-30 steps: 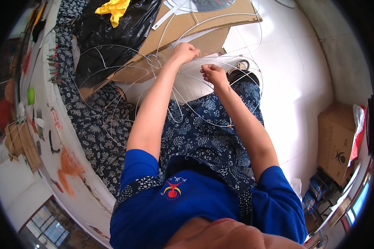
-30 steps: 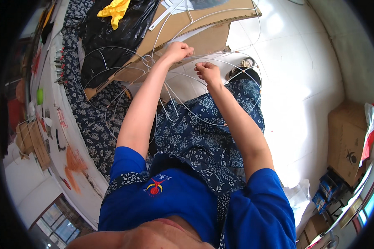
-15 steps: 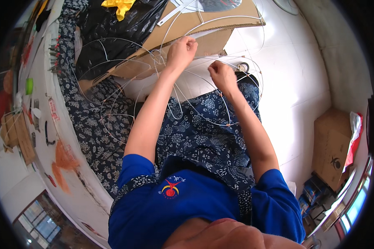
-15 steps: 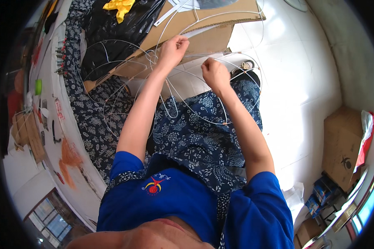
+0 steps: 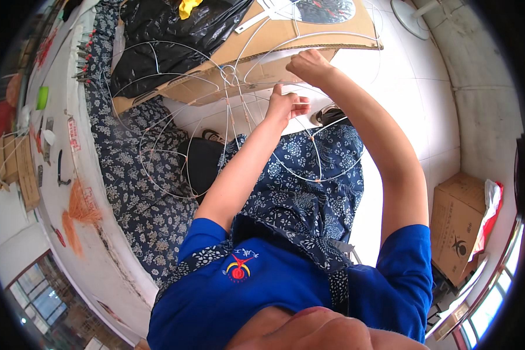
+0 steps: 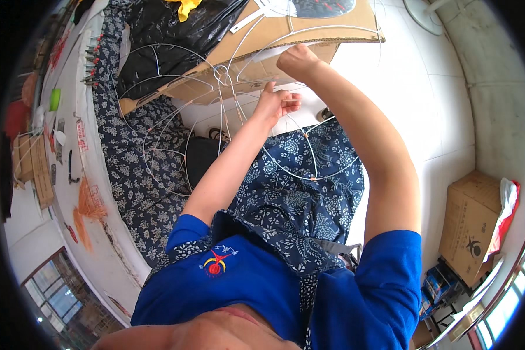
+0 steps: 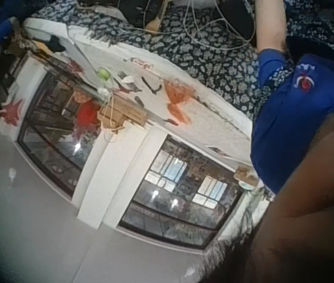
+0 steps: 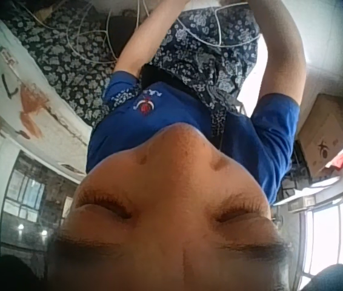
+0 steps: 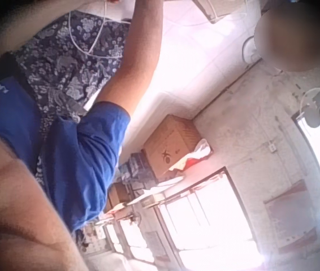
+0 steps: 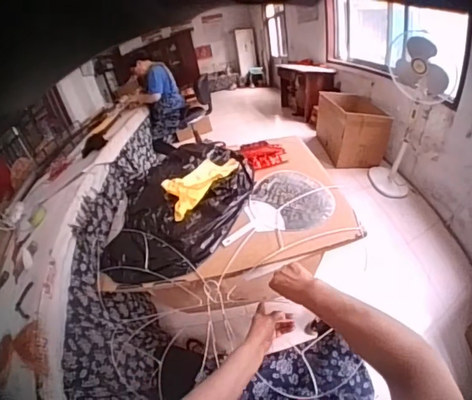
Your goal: Assembling a wire frame structure by hand for a decorative craft.
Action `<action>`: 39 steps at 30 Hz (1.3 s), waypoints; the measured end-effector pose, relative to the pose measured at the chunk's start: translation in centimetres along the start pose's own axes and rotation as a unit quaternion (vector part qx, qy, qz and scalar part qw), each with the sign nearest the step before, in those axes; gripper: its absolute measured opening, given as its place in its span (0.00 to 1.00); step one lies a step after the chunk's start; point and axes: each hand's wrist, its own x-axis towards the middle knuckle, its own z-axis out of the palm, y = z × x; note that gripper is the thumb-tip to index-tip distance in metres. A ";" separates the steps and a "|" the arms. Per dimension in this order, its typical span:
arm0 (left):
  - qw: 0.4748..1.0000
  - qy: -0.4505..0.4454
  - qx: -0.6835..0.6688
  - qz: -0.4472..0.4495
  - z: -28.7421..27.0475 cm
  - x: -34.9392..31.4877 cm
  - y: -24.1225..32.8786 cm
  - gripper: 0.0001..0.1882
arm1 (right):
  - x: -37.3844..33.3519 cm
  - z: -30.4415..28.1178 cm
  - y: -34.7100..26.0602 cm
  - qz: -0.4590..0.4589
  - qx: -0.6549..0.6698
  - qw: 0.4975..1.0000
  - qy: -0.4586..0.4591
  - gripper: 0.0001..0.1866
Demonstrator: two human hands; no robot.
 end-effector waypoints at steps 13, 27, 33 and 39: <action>0.943 0.129 0.106 0.289 0.7 -2.2 -3.2 0.08 | -4.2 1.6 -2.4 0.253 0.479 0.840 0.041 0.13; 0.974 0.012 -0.129 0.185 -2.0 -1.1 -1.7 0.11 | -5.9 0.3 -6.5 0.352 0.776 0.520 0.055 0.12; 0.985 -0.012 -0.093 0.148 -2.3 -1.4 -0.7 0.14 | -5.1 0.7 -6.7 0.347 0.697 0.616 0.123 0.12; 0.991 -0.066 -0.092 0.066 -3.1 -2.6 -0.5 0.16 | -5.8 0.2 -8.7 0.315 0.510 0.781 0.175 0.11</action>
